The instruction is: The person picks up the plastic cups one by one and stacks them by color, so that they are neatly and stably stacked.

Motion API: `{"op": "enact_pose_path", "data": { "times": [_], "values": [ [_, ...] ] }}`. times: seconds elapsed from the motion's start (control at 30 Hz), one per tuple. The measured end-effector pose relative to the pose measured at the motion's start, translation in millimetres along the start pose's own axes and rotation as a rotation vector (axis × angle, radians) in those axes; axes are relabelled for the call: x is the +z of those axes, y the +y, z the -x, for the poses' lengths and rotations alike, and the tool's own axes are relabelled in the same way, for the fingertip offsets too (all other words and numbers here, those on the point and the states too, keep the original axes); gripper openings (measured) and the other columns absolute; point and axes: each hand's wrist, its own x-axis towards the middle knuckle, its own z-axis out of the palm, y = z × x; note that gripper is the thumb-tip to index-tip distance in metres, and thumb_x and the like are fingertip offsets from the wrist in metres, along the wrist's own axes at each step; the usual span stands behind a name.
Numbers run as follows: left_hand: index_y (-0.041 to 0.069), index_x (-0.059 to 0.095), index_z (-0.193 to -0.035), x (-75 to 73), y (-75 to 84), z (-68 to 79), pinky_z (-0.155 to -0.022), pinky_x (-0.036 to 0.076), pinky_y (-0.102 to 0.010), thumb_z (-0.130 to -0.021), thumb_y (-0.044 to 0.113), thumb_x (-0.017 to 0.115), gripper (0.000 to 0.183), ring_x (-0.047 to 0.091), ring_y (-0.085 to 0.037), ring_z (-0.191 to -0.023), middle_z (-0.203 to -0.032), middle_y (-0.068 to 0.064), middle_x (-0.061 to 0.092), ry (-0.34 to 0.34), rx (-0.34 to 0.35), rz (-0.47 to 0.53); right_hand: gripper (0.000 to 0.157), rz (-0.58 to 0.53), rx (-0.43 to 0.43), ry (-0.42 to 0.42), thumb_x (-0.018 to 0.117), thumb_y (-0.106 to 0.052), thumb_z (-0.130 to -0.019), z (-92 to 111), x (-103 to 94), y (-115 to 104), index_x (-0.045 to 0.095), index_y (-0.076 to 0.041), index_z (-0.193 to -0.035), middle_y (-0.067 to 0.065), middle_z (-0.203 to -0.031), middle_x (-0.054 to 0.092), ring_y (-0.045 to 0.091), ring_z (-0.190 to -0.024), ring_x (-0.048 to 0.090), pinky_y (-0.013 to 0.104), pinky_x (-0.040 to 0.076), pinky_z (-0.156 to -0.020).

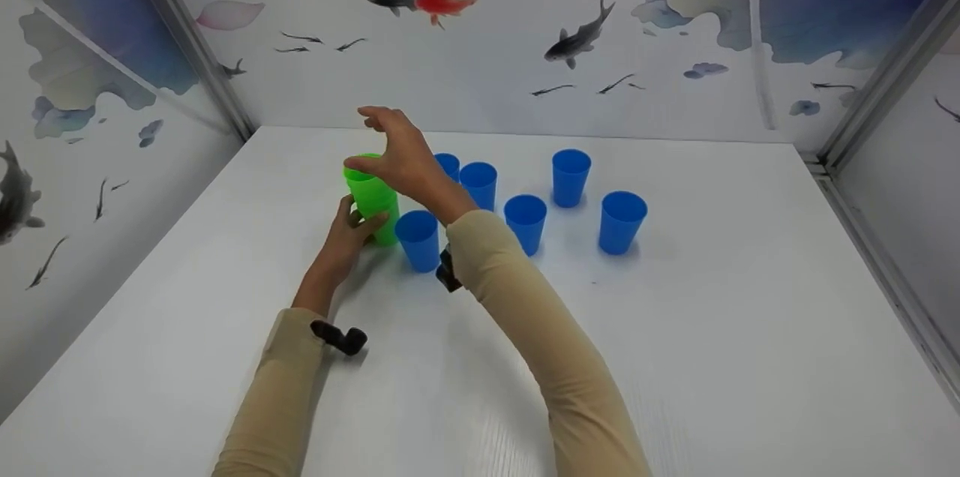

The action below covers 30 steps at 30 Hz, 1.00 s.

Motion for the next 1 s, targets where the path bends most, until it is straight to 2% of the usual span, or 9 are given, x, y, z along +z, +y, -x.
{"op": "enact_pose_path", "data": {
  "times": [0.23, 0.4, 0.73, 1.0],
  "values": [
    [0.020, 0.022, -0.156, -0.5, -0.5, -0.5, -0.123, 0.030, -0.050, -0.094, 0.043, 0.069, 0.081, 0.038, -0.031, -0.146, -0.156, -0.012, 0.040, 0.001, 0.039, 0.014, 0.072, -0.078, -0.018, -0.018, 0.075, -0.034, -0.090, 13, -16.5, -11, 0.041, -0.019, -0.151, 0.005, -0.154, 0.048, 0.020, -0.143, 0.045, 0.038, 0.043, -0.116],
    [0.019, 0.021, -0.156, 0.5, -0.3, -0.9, -0.123, 0.030, -0.050, -0.095, 0.041, 0.068, 0.080, 0.038, -0.031, -0.147, -0.156, -0.012, 0.039, -0.001, 0.038, 0.027, 0.073, -0.098, -0.025, -0.004, 0.074, -0.033, -0.091, 25, -30.9, -16, 0.038, -0.020, -0.154, 0.005, -0.155, 0.047, 0.020, -0.144, 0.045, 0.038, 0.041, -0.117],
    [0.018, 0.021, -0.156, 1.4, -0.2, -1.4, -0.122, 0.032, -0.049, -0.095, 0.038, 0.069, 0.081, 0.038, -0.031, -0.146, -0.155, -0.014, 0.040, 0.010, 0.028, 0.027, 0.076, -0.039, -0.026, 0.058, 0.074, -0.033, -0.091, 63, -64.1, -12, 0.035, -0.022, -0.156, 0.002, -0.157, 0.044, 0.018, -0.146, 0.042, 0.042, 0.038, -0.120],
    [0.018, 0.020, -0.156, 1.8, -1.0, -2.7, -0.124, 0.029, -0.049, -0.094, 0.040, 0.069, 0.082, 0.034, -0.031, -0.150, -0.160, -0.013, 0.034, 0.014, 0.011, 0.017, 0.077, 0.036, 0.005, 0.151, 0.075, -0.033, -0.090, 100, -91.8, -3, 0.036, -0.022, -0.156, 0.003, -0.158, 0.043, 0.021, -0.147, 0.041, 0.044, 0.039, -0.118]
  ]
}}
